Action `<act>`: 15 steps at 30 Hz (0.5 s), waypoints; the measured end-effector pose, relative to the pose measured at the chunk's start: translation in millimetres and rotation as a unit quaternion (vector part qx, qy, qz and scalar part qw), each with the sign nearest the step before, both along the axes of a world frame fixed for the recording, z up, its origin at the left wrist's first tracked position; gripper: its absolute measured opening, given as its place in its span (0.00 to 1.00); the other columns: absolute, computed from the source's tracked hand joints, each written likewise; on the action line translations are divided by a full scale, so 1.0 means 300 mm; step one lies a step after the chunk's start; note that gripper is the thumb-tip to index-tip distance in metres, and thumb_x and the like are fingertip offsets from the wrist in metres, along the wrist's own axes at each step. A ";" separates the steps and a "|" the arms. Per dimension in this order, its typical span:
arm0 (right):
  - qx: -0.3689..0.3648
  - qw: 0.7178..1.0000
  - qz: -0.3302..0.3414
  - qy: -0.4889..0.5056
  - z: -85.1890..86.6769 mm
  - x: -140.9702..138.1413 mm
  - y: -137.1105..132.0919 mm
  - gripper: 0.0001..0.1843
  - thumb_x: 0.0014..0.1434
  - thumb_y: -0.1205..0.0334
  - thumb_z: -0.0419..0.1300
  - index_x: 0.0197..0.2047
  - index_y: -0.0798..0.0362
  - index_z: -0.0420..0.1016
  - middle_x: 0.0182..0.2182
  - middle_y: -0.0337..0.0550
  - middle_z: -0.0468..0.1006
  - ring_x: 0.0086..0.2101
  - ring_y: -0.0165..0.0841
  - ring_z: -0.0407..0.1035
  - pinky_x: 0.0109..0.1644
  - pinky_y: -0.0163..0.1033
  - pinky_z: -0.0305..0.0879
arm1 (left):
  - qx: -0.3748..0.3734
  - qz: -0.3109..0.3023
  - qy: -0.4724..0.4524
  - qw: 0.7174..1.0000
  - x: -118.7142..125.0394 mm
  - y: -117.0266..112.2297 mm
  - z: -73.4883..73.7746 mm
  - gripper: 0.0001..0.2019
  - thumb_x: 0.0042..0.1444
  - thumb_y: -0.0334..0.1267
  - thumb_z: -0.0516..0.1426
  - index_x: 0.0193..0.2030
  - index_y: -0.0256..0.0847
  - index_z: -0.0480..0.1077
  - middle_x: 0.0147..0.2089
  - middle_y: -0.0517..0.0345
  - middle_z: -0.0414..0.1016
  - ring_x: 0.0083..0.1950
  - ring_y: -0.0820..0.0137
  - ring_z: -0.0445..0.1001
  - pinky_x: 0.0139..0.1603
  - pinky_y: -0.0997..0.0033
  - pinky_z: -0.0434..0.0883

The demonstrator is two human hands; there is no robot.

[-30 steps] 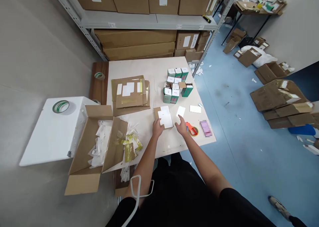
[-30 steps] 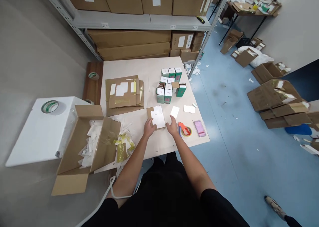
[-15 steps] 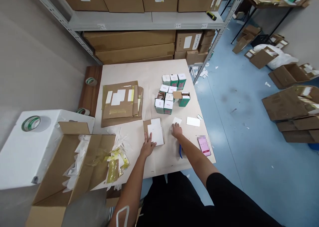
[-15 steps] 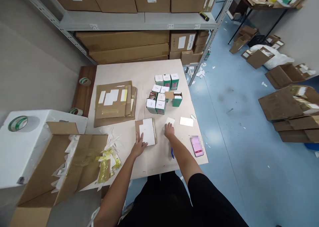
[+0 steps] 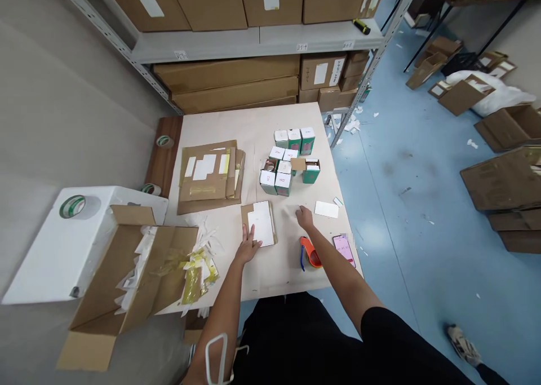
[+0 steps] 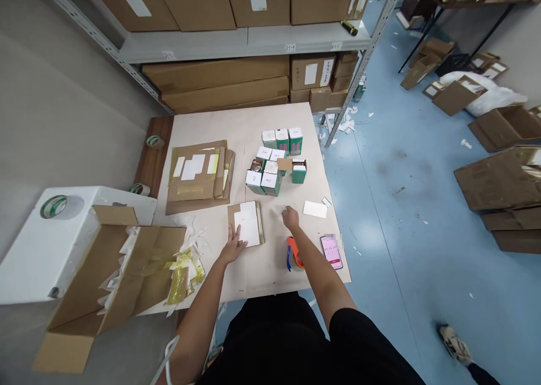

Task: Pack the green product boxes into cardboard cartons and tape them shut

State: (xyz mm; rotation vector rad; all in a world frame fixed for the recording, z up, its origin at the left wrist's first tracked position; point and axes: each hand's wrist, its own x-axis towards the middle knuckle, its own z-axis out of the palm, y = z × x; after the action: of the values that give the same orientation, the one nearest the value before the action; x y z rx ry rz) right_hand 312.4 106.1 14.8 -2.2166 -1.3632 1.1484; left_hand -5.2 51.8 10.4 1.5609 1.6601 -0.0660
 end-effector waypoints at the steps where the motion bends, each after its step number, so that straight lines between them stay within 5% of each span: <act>1: 0.030 0.997 -0.025 0.066 0.035 0.011 -0.007 0.15 0.69 0.54 0.50 0.39 0.52 0.74 0.34 0.44 0.79 0.37 0.38 0.72 0.41 0.38 0.69 | 0.003 0.001 -0.001 1.000 0.001 0.003 0.005 0.45 0.63 0.58 0.58 0.81 0.52 0.43 0.83 0.47 0.21 0.75 0.51 0.62 0.69 0.55 0.66; 4: 0.096 0.957 -0.072 0.263 0.151 0.039 -0.038 0.20 0.63 0.43 0.56 0.35 0.52 0.72 0.30 0.40 0.76 0.34 0.35 0.70 0.39 0.38 0.69 | -0.003 0.017 0.007 1.000 0.010 0.026 0.039 0.48 0.57 0.59 0.62 0.80 0.50 0.49 0.83 0.48 0.24 0.80 0.45 0.49 0.74 0.48 0.59; 8: 0.115 0.917 -0.057 0.377 0.323 0.075 -0.087 0.23 0.53 0.38 0.65 0.34 0.52 0.75 0.29 0.39 0.77 0.32 0.35 0.71 0.38 0.39 0.69 | 0.024 0.097 0.014 0.995 0.079 0.100 0.165 0.41 0.49 0.60 0.67 0.69 0.48 0.69 0.79 0.46 0.54 0.81 0.36 0.41 0.74 0.34 0.52; 11: 0.102 0.917 -0.007 0.386 0.445 0.096 -0.112 0.22 0.50 0.41 0.69 0.33 0.52 0.77 0.30 0.39 0.79 0.33 0.37 0.72 0.37 0.39 0.68 | 0.100 0.141 -0.136 0.976 0.187 0.150 0.313 0.33 0.56 0.61 0.62 0.62 0.42 0.75 0.69 0.41 0.72 0.74 0.44 0.62 0.73 0.45 0.58; 15: 0.132 0.918 0.052 0.369 0.565 0.093 -0.126 0.19 0.50 0.43 0.71 0.35 0.51 0.81 0.34 0.41 0.81 0.36 0.39 0.74 0.39 0.40 0.69 | 0.007 0.072 -0.367 0.927 0.324 0.143 0.498 0.30 0.45 0.57 0.71 0.51 0.40 0.81 0.47 0.48 0.84 0.50 0.55 0.80 0.55 0.57 0.74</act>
State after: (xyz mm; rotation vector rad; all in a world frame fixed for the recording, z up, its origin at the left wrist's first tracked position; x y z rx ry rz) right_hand 340.4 68.3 184.3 -1.3111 -1.2013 1.5149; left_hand 92.1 94.6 159.8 1.2420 1.1581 0.5467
